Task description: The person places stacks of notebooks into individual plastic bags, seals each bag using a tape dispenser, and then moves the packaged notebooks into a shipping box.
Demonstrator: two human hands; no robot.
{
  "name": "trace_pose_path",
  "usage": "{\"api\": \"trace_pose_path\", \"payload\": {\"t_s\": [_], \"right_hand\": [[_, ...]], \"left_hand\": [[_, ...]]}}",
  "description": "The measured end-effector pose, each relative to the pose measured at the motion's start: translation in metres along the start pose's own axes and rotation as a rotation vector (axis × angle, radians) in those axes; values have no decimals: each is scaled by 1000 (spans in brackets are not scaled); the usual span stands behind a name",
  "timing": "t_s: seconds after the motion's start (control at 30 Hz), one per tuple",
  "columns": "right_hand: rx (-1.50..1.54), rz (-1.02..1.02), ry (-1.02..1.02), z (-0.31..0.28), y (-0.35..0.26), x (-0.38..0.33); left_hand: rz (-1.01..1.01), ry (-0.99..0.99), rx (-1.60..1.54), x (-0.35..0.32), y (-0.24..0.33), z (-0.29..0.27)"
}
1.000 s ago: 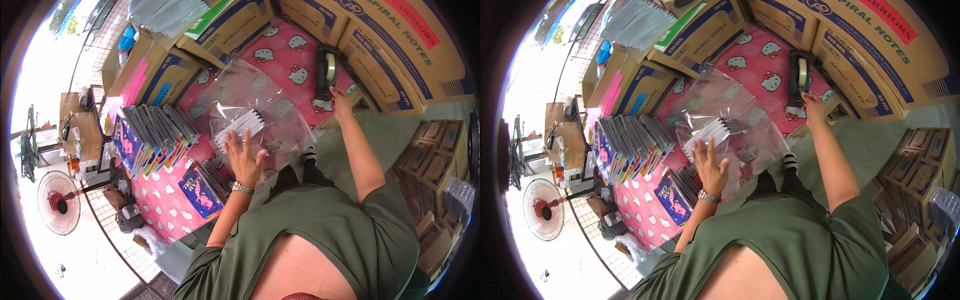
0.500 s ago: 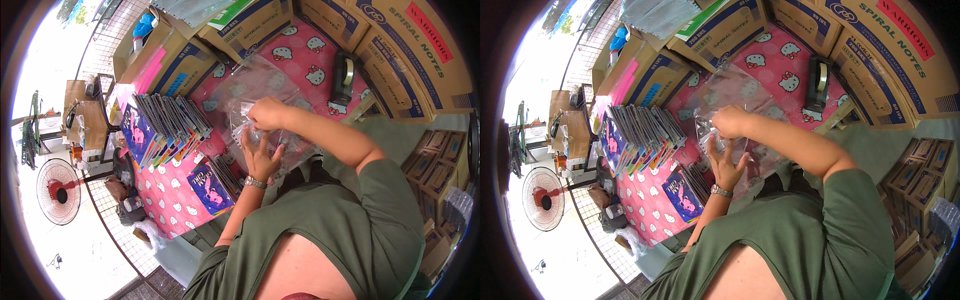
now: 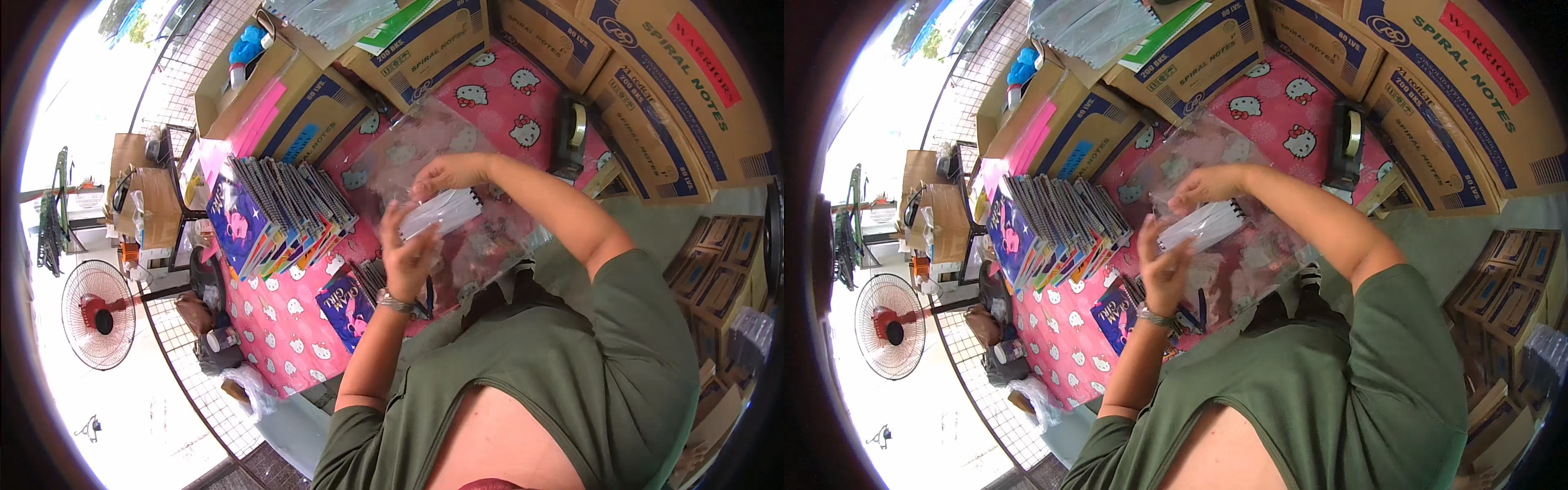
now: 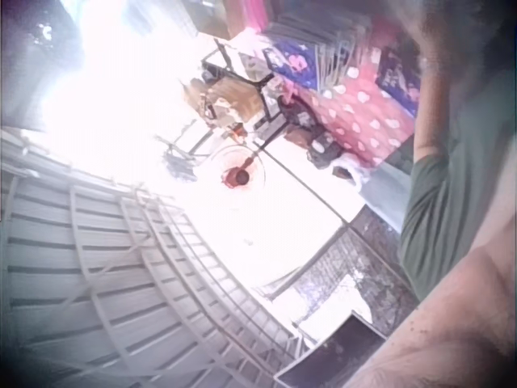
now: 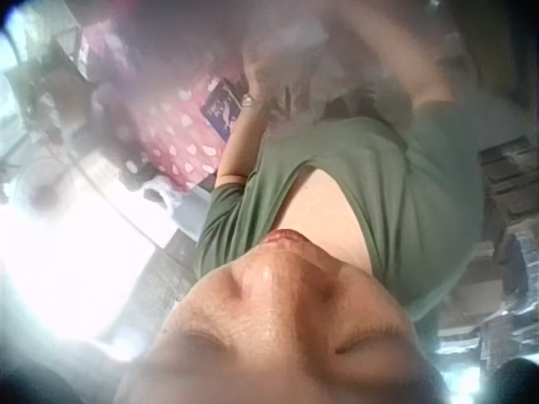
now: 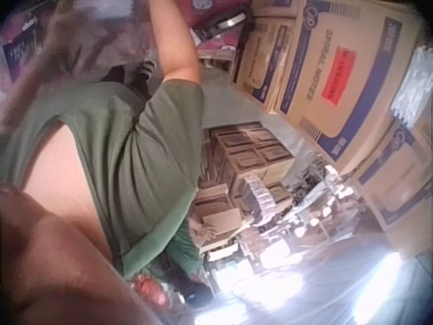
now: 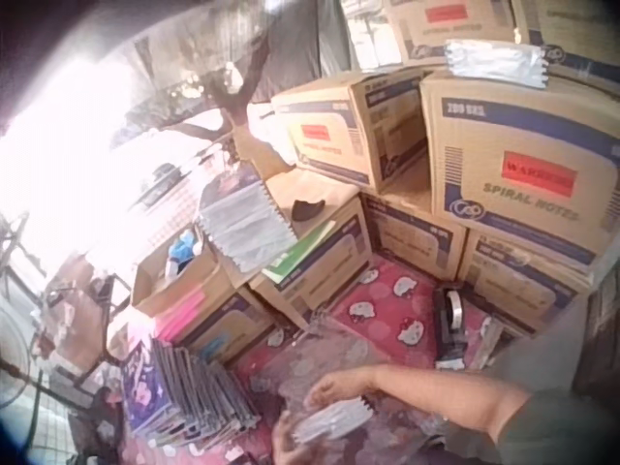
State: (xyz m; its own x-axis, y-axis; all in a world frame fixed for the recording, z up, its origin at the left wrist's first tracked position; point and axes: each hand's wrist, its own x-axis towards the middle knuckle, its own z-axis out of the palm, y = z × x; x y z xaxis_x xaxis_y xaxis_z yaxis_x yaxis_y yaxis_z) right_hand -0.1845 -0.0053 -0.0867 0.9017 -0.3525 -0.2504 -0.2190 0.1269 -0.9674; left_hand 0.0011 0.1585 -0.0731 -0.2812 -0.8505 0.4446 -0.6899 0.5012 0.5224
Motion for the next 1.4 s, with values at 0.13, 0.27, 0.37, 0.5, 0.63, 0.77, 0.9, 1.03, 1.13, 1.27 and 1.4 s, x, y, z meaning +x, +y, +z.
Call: {"api": "trace_pose_path", "payload": {"t_s": [0.13, 0.27, 0.37, 0.5, 0.63, 0.77, 0.9, 1.03, 1.13, 1.27, 1.4], "right_hand": [[-352, -52, -21, 20, -46, -40], [-879, -448, 204, 51, -14, -69], [-1052, -547, 395, 73, -4, -76], [-837, -122, 567, 85, -3, -55], [-817, 66, 652, 76, -23, -39], [-340, -74, 1051, 43, -4, -86], [-724, 394, 2029, -21, 167, -188], [493, 178, 1707, -13, 191, -203], [789, -188, 1702, 18, 182, -185], [1220, -183, 1525, 63, 201, -184], [1250, -155, 860, 17, 192, -121]], "left_hand": [[-195, -26, -302, 13, -20, -12], [-80, -310, 102, 3, -22, -9], [-134, -87, 45, -18, -29, 14], [-344, 179, -78, -25, -19, 30], [-578, 173, 23, -8, -18, 33], [-686, 59, 241, 6, -9, 19], [-596, -121, 183, 30, -8, 11], [-705, -186, 14, 36, -28, 9], [-672, -141, -236, 19, -58, 6], [-798, 2, -590, 12, -45, 16], [-808, 72, -711, 13, -44, 25]]}}
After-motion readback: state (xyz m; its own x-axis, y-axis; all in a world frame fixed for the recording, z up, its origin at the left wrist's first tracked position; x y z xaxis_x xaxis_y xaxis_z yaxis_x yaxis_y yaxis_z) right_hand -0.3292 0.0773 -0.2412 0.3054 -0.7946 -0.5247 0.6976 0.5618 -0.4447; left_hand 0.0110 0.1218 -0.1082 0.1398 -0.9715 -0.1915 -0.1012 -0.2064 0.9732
